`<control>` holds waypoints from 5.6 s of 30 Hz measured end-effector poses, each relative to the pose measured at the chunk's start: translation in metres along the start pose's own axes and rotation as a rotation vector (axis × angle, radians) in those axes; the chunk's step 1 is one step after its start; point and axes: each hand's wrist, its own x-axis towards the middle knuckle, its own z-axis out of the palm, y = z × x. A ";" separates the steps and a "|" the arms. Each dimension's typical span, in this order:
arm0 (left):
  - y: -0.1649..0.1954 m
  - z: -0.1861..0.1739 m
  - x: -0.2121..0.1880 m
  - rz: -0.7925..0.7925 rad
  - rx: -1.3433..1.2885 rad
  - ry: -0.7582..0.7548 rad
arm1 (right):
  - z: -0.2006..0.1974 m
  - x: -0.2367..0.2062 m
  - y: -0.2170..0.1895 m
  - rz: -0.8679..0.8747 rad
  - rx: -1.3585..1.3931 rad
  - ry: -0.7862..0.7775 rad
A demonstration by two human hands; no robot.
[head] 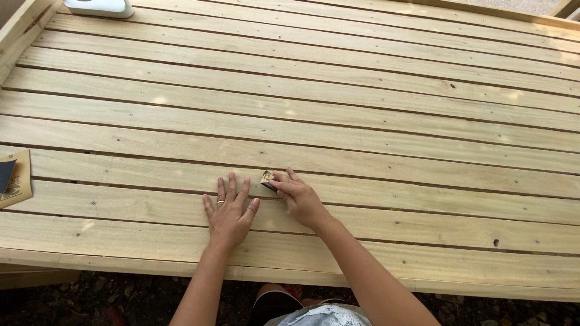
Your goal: The person sands a wooden slatted surface using a small sanding block. They move the block back and forth along the grain of the wood, occasionally switching hands and adjusting grip. The task is performed outdoors on a wooden deck or bench.
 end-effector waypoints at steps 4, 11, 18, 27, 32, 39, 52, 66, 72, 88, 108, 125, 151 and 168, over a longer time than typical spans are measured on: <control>0.016 -0.009 -0.004 0.025 -0.479 0.022 | -0.025 -0.027 -0.017 0.057 0.259 -0.035; 0.073 0.007 -0.005 0.011 -1.100 0.121 | -0.052 -0.056 -0.035 0.331 0.853 0.183; 0.113 0.013 -0.019 -0.133 -1.262 0.111 | -0.055 -0.077 -0.031 0.399 0.569 0.299; 0.123 0.015 -0.017 -0.124 -1.172 -0.152 | -0.062 -0.081 -0.006 0.418 0.845 0.311; 0.130 0.028 -0.013 -0.145 -1.336 -0.144 | -0.063 -0.084 -0.003 0.411 1.176 0.416; 0.150 0.062 -0.010 -0.452 -1.751 -0.288 | -0.062 -0.095 0.004 0.293 1.075 0.531; 0.211 0.059 -0.022 0.287 -0.600 -0.194 | -0.152 -0.155 0.047 0.499 0.181 0.531; 0.244 0.120 -0.032 0.865 -0.381 -0.041 | -0.208 -0.212 0.052 0.181 -0.903 0.017; 0.239 0.126 -0.032 0.878 -0.340 -0.031 | -0.207 -0.197 0.056 0.152 -0.916 -0.177; 0.244 0.127 -0.032 0.861 -0.268 -0.048 | -0.237 -0.198 0.047 0.467 -0.970 -0.359; 0.246 0.122 -0.033 0.855 -0.357 -0.048 | -0.235 -0.237 0.070 0.579 -0.475 0.391; 0.227 0.108 0.023 0.577 -0.164 0.058 | -0.222 -0.144 0.085 0.297 -0.904 0.036; 0.310 0.112 0.056 1.053 0.121 -0.191 | -0.180 -0.170 0.147 0.498 -0.085 1.027; 0.289 0.125 0.041 0.820 -0.198 0.065 | -0.198 -0.177 0.138 0.422 0.272 0.914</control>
